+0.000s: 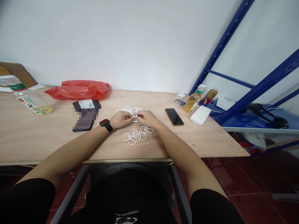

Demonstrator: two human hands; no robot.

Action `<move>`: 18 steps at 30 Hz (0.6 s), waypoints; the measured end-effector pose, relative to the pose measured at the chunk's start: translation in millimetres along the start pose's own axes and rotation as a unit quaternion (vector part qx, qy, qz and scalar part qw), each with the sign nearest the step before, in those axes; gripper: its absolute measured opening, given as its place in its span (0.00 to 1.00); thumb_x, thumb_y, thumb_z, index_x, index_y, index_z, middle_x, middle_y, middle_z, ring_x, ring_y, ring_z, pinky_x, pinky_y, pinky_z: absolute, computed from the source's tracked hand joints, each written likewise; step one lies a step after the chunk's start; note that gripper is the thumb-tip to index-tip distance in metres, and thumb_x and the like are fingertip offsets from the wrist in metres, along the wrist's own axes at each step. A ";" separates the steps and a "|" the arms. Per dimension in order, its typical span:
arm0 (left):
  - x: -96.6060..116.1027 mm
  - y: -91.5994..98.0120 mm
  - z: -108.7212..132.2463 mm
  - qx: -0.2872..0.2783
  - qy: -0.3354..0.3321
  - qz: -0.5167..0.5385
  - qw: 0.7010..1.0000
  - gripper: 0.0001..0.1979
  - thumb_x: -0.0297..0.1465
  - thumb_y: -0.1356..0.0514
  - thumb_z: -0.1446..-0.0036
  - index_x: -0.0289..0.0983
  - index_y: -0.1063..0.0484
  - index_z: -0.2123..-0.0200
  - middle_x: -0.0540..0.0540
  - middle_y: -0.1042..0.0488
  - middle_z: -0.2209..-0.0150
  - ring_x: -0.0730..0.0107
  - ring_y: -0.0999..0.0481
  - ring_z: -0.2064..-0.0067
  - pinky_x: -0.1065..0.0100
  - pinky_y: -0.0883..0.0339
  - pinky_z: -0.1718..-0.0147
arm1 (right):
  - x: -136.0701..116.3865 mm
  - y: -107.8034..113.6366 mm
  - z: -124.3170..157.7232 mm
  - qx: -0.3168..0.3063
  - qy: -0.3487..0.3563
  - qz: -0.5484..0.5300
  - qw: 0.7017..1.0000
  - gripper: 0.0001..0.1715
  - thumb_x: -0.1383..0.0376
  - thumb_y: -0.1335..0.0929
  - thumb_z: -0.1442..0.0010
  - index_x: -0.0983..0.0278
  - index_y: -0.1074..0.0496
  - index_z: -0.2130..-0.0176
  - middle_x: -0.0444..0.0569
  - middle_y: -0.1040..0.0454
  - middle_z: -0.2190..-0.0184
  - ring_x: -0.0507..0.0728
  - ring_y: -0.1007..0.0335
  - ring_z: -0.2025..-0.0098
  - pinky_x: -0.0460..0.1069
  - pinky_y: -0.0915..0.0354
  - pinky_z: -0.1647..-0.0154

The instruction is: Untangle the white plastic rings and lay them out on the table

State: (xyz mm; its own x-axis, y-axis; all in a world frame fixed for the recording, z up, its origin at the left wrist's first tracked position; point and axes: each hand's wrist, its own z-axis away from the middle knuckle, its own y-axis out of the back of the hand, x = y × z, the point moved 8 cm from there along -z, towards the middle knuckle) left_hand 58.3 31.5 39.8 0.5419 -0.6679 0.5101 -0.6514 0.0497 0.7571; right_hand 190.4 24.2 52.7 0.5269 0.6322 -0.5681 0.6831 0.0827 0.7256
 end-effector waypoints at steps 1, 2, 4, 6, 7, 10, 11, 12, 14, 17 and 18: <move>0.2 -0.1 0.0 -0.001 0.001 -0.002 1.000 0.14 0.38 0.42 0.41 0.36 0.22 0.69 0.48 0.22 0.71 0.72 0.27 0.70 0.70 0.39 0.69 | -0.7 -0.2 0.0 -0.003 0.001 0.003 1.000 0.16 0.72 0.35 0.44 0.63 0.21 0.59 0.47 0.20 0.63 0.53 0.26 0.63 0.46 0.35 0.61; 0.1 -0.2 0.0 -0.002 0.003 -0.004 1.000 0.14 0.39 0.42 0.41 0.36 0.22 0.69 0.48 0.22 0.72 0.72 0.27 0.71 0.70 0.40 0.69 | -1.4 -0.3 -0.1 -0.004 0.001 0.006 1.000 0.15 0.72 0.35 0.44 0.63 0.21 0.60 0.47 0.20 0.64 0.53 0.27 0.64 0.46 0.36 0.61; 0.0 -0.4 -0.1 -0.005 0.006 -0.004 1.000 0.14 0.39 0.42 0.41 0.36 0.22 0.69 0.48 0.21 0.71 0.71 0.27 0.71 0.70 0.40 0.70 | -2.5 -0.5 -0.2 -0.006 0.004 0.009 1.000 0.14 0.71 0.35 0.44 0.64 0.21 0.61 0.47 0.20 0.65 0.53 0.27 0.64 0.46 0.36 0.62; -0.2 -0.6 -0.2 -0.006 0.007 -0.003 1.000 0.14 0.39 0.42 0.41 0.36 0.22 0.69 0.48 0.21 0.71 0.72 0.27 0.71 0.70 0.40 0.70 | -2.8 -0.9 -0.5 -0.008 0.006 0.011 1.000 0.13 0.71 0.35 0.44 0.64 0.21 0.62 0.47 0.20 0.67 0.53 0.27 0.65 0.46 0.37 0.63; -0.3 -0.6 -0.2 -0.006 0.007 -0.003 1.000 0.14 0.39 0.42 0.41 0.36 0.22 0.69 0.48 0.21 0.71 0.72 0.27 0.71 0.70 0.40 0.70 | -2.8 -1.3 -0.6 -0.009 0.007 0.012 1.000 0.13 0.71 0.34 0.44 0.64 0.21 0.63 0.47 0.21 0.67 0.53 0.28 0.66 0.46 0.37 0.63; 0.1 -0.5 -0.1 -0.006 0.007 -0.007 1.000 0.13 0.38 0.42 0.41 0.36 0.22 0.69 0.48 0.22 0.72 0.72 0.28 0.71 0.70 0.40 0.70 | -2.0 -1.8 -0.6 -0.013 0.007 0.015 1.000 0.12 0.71 0.34 0.44 0.65 0.21 0.64 0.47 0.21 0.68 0.53 0.28 0.66 0.46 0.38 0.63; 0.4 -0.4 -0.1 -0.006 0.006 -0.009 1.000 0.13 0.38 0.42 0.40 0.37 0.22 0.70 0.48 0.22 0.72 0.72 0.28 0.71 0.70 0.40 0.70 | -1.8 -1.9 -0.6 -0.013 0.006 0.016 1.000 0.11 0.71 0.34 0.44 0.65 0.21 0.64 0.47 0.21 0.68 0.53 0.28 0.66 0.46 0.38 0.63; 0.9 -0.4 -0.2 -0.007 0.005 -0.010 1.000 0.13 0.38 0.42 0.40 0.37 0.22 0.70 0.48 0.22 0.72 0.72 0.28 0.71 0.70 0.40 0.70 | -1.5 -1.7 -0.5 -0.013 0.004 0.017 1.000 0.11 0.70 0.34 0.44 0.65 0.22 0.64 0.47 0.21 0.68 0.52 0.29 0.66 0.46 0.38 0.63; 1.9 -0.4 -0.2 -0.008 0.003 -0.011 1.000 0.14 0.39 0.42 0.40 0.36 0.22 0.70 0.48 0.22 0.72 0.72 0.28 0.71 0.70 0.40 0.69 | -1.1 -1.3 -0.5 -0.012 -0.001 0.019 1.000 0.11 0.70 0.34 0.44 0.65 0.22 0.64 0.47 0.21 0.68 0.52 0.29 0.67 0.46 0.39 0.64; 2.3 -1.0 -0.1 -0.010 0.003 -0.012 1.000 0.16 0.41 0.42 0.40 0.36 0.22 0.71 0.48 0.22 0.72 0.73 0.29 0.72 0.70 0.40 0.70 | -1.5 -1.5 -0.3 -0.014 -0.004 0.018 1.000 0.10 0.70 0.34 0.45 0.65 0.22 0.65 0.47 0.22 0.69 0.52 0.30 0.68 0.46 0.39 0.65; 2.3 -1.2 -0.1 -0.010 0.001 -0.013 1.000 0.16 0.41 0.42 0.40 0.36 0.22 0.71 0.48 0.22 0.73 0.73 0.29 0.72 0.70 0.40 0.70 | -1.9 -1.6 -0.2 -0.015 -0.002 0.016 1.000 0.10 0.70 0.34 0.45 0.65 0.22 0.65 0.47 0.22 0.69 0.52 0.30 0.68 0.46 0.39 0.65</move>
State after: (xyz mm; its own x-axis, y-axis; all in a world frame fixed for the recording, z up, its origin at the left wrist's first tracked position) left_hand 60.4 30.0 40.1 0.5602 -0.6672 0.4909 -0.6258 0.0473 0.7786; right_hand 188.2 23.0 52.7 0.5503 0.6310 -0.5467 0.6513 0.0853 0.7540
